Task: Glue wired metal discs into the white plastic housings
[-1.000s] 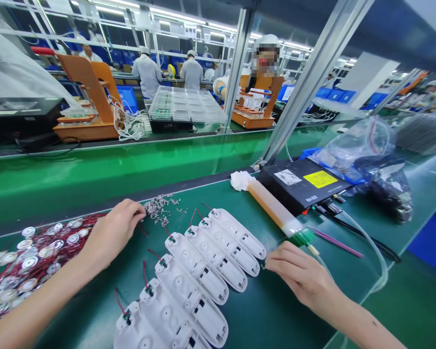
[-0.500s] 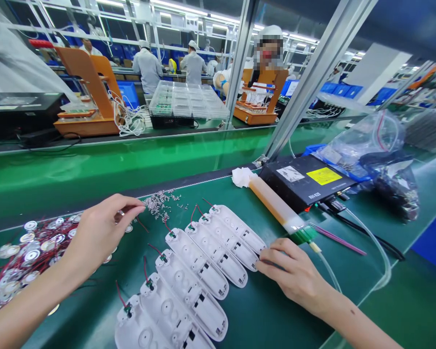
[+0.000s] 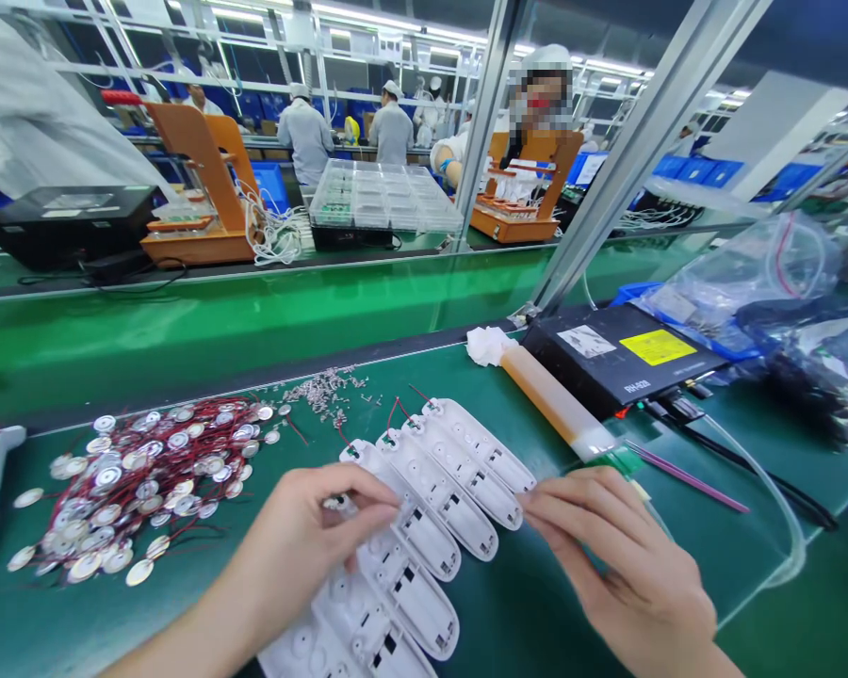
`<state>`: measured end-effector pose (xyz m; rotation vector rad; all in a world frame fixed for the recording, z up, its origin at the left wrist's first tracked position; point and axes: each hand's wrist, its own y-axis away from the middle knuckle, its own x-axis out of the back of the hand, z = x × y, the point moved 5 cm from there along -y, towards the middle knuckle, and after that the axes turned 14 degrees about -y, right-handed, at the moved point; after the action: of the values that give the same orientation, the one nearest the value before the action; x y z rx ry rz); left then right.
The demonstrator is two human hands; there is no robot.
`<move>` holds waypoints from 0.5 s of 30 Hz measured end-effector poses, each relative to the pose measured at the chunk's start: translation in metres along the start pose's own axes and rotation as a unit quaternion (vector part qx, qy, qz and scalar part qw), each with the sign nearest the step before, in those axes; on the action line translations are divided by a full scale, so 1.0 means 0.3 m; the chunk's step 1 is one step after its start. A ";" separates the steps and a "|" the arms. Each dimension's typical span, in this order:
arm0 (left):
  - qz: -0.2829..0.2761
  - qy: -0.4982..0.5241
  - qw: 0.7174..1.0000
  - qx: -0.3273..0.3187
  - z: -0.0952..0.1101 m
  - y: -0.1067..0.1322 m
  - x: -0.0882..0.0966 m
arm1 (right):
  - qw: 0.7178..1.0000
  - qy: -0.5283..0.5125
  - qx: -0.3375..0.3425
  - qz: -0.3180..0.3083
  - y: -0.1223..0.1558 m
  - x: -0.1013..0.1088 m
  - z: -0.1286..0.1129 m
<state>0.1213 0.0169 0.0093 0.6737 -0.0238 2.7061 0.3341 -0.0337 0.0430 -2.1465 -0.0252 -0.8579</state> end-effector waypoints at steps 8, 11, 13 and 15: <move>-0.063 0.171 0.973 0.141 -0.005 0.042 -0.064 | 0.998 0.004 0.067 -0.005 -0.029 -0.177 -0.155; -0.098 0.197 0.959 0.180 -0.012 0.071 -0.084 | 0.991 0.061 0.119 0.003 -0.007 -0.214 -0.164; -0.131 0.164 0.960 0.184 -0.027 0.079 -0.085 | 0.989 0.068 0.134 0.000 -0.007 -0.217 -0.160; -0.114 -0.032 0.984 0.134 -0.053 0.058 -0.035 | 0.991 0.044 0.119 -0.040 -0.015 -0.207 -0.139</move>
<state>0.1168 -0.0014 -0.0083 0.7872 0.3845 2.4885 0.2613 -0.0435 0.0283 -1.8943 -0.1620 -0.9465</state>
